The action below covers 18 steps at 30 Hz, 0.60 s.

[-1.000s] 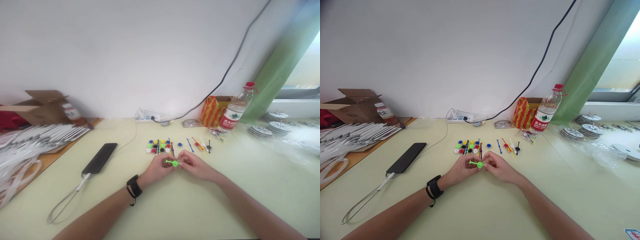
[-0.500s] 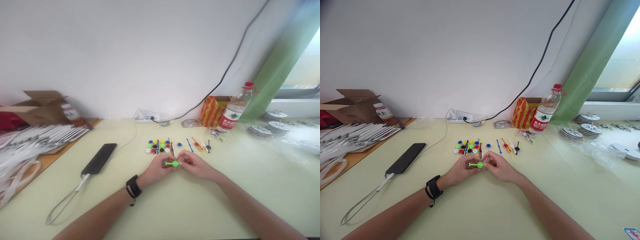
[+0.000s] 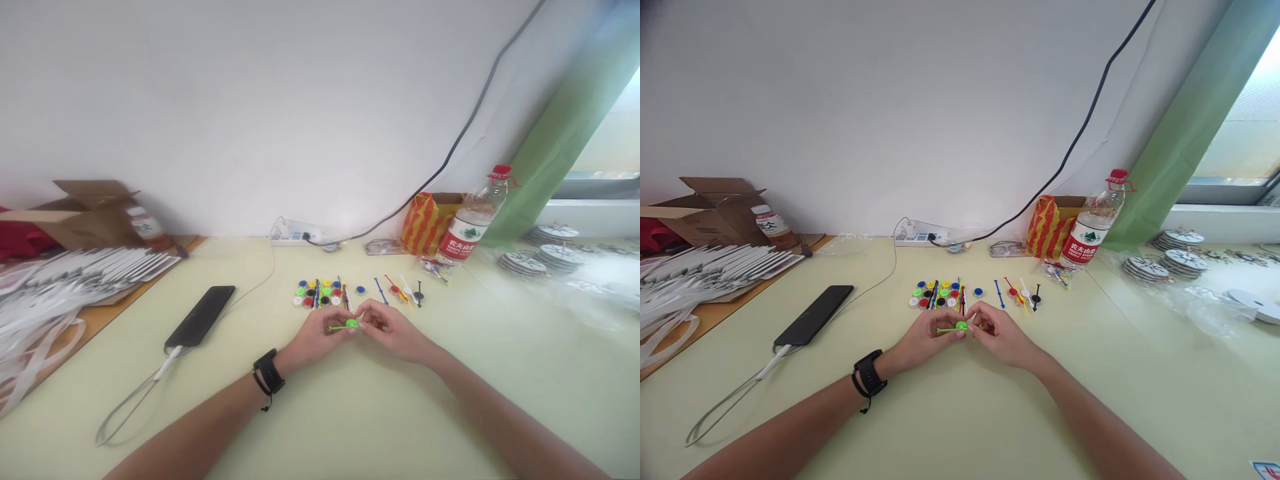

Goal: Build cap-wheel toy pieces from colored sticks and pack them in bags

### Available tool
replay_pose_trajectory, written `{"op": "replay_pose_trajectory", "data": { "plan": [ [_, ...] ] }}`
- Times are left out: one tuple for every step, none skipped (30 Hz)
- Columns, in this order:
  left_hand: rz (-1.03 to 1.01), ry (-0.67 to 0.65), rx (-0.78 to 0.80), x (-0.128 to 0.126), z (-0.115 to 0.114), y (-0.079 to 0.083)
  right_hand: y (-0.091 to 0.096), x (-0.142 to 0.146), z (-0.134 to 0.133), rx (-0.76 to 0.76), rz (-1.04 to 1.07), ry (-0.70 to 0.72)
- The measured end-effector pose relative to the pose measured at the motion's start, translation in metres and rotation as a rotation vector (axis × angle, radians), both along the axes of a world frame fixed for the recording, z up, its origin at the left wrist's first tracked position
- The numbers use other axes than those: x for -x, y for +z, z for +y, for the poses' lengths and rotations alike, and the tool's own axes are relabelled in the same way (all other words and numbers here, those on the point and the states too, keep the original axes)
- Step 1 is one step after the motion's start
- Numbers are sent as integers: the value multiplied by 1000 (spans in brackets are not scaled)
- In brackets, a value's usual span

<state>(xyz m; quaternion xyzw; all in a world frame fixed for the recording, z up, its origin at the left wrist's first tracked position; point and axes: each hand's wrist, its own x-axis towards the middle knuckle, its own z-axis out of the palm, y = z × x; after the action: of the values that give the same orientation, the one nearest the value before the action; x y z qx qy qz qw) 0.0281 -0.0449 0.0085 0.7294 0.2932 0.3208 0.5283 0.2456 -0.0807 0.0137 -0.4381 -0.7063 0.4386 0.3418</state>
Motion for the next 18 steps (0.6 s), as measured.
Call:
{"op": "replay_pose_trajectory", "data": {
  "plan": [
    [-5, 5, 5, 0, 1, -2, 0, 0, 0, 0, -3, 2],
    [-11, 7, 10, 0, 1, -3, 0, 0, 0, 1, -6, 5],
    [-18, 8, 14, 1, 2, -5, 0, -1, 0, 1, -8, 7],
    [-23, 8, 15, 1, 2, -6, 0, -1, 0, 2, -10, 8],
    [-28, 6, 12, 1, 2, -7, -1, -1, -1, 2, -15, 10],
    [-29, 3, 8, 1, 2, -8, -1, -1, -1, 2, -21, 10],
    [-27, -2, 4, 1, 2, -8, 0, -1, -1, 0, -28, 11],
    [-24, -7, 1, 1, 2, -8, 0, -1, -1, -1, -35, 13],
    [-19, -15, 1, 2, 3, -8, 0, -1, -1, -2, -40, 15],
    [-14, -21, 3, 2, 3, -7, 0, -1, -1, -2, -44, 18],
    [-10, -26, 6, 2, 3, -6, 0, -1, -1, 0, -44, 22],
    [-8, -29, 9, 3, 3, -5, 0, -1, 0, 2, -44, 26],
    [-7, -34, 12, 3, 3, -4, 0, -1, 0, 5, -43, 30],
    [-4, -44, 16, 4, 3, -2, 0, -2, 0, 8, -42, 35],
    [-2, -60, 19, 4, 3, -1, 0, -2, 0, 12, -40, 43],
    [1, -80, 23, 5, 3, 1, -1, -3, 0, 16, -39, 52],
    [3, -99, 26, 5, 3, 2, -1, -3, 0, 21, -36, 62],
    [5, -112, 29, 6, 2, 3, -1, -4, 0, 24, -34, 69]
  ]
}}
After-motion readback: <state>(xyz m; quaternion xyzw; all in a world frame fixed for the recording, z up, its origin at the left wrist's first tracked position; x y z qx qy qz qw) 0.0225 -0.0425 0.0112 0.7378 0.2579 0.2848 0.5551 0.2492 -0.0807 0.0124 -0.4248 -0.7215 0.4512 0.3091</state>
